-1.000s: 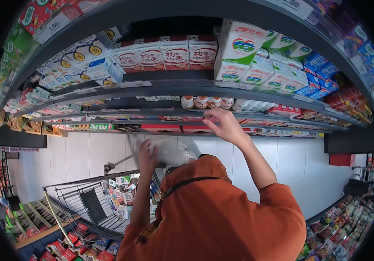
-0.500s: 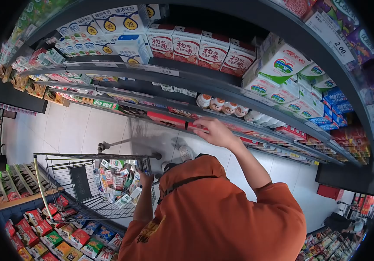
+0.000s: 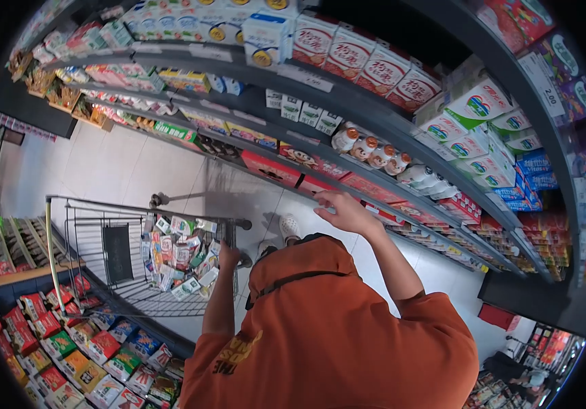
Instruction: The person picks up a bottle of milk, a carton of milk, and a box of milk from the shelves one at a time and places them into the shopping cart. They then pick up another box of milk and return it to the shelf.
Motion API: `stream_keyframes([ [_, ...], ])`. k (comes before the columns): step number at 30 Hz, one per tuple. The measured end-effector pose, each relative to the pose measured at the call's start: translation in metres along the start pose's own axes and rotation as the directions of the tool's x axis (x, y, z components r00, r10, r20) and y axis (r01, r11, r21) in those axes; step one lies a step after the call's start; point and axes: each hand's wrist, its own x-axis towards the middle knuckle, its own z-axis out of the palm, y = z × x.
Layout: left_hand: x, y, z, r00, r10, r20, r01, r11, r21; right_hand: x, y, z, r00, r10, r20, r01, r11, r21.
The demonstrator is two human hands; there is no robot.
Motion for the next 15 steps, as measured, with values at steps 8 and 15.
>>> stream_keyframes([
  [8, -0.065, -0.081, -0.007, 0.992, 0.042, -0.123, -0.054, 0.994, -0.096, 0.015, -0.034, 0.047, 0.986, 0.000, 0.169, 0.013, 0.997, -0.075],
  [15, -0.158, -0.090, -0.035, 0.933, -0.059, -0.354, 0.135, 0.972, 0.194, 0.078, -0.028, 0.232, 0.836, -0.279, 0.473, 0.404, 0.896, -0.186],
])
